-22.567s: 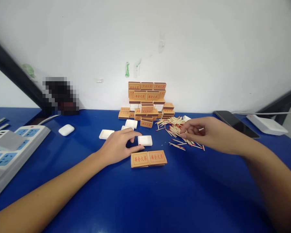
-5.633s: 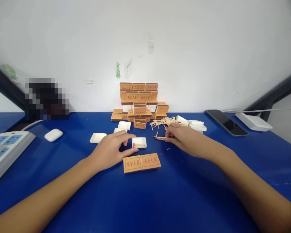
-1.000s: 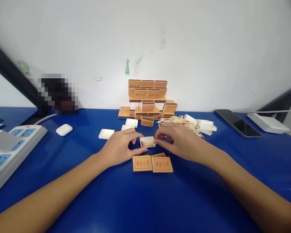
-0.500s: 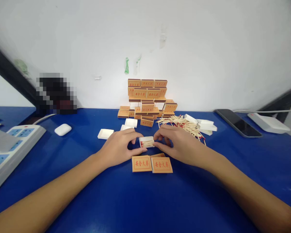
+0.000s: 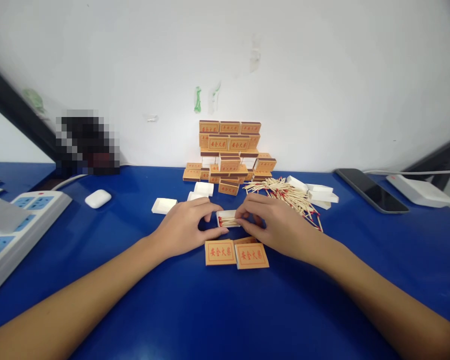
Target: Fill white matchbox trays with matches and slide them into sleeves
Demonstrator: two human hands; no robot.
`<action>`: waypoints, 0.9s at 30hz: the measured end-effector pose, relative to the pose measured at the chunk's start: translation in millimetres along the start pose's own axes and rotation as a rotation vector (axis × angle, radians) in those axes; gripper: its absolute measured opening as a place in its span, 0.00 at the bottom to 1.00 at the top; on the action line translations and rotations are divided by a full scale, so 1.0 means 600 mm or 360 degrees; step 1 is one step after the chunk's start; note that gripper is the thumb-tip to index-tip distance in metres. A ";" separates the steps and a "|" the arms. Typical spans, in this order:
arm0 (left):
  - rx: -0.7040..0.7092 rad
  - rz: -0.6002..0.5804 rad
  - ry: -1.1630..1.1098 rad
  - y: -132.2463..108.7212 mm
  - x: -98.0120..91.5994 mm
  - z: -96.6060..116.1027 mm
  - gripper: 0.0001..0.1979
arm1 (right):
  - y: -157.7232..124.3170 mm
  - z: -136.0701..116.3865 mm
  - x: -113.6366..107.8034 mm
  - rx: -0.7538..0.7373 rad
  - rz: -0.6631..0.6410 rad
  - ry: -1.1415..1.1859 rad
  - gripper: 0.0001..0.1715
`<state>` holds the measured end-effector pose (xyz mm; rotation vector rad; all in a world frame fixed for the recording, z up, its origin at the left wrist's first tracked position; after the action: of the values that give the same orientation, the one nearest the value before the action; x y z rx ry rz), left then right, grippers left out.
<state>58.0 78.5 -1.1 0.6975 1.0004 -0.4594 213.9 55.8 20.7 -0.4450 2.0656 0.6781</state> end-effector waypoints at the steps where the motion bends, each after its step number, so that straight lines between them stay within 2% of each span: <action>1: -0.0003 -0.0003 0.0000 0.000 0.000 0.000 0.17 | 0.000 0.001 0.000 -0.0004 0.0005 -0.0006 0.06; 20: -0.0013 -0.0016 0.0000 0.002 0.000 0.001 0.16 | 0.003 0.001 0.004 0.0042 0.0032 -0.0103 0.06; 27: 0.0018 0.0001 0.0008 0.002 -0.001 0.004 0.17 | 0.007 0.006 0.010 0.0045 -0.0039 -0.0158 0.06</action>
<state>59.8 77.7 0.6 0.7095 1.0031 -0.4636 211.0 61.0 15.3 -0.4118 1.9708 0.6426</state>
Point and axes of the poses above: each hand's wrist, its own y-axis towards the middle knuckle, its own x-axis out of the palm, z = x × y, the point moved 8 cm from there along y, towards the middle knuckle, and after that the axes turned 5 degrees about y, right-handed, at the moved point
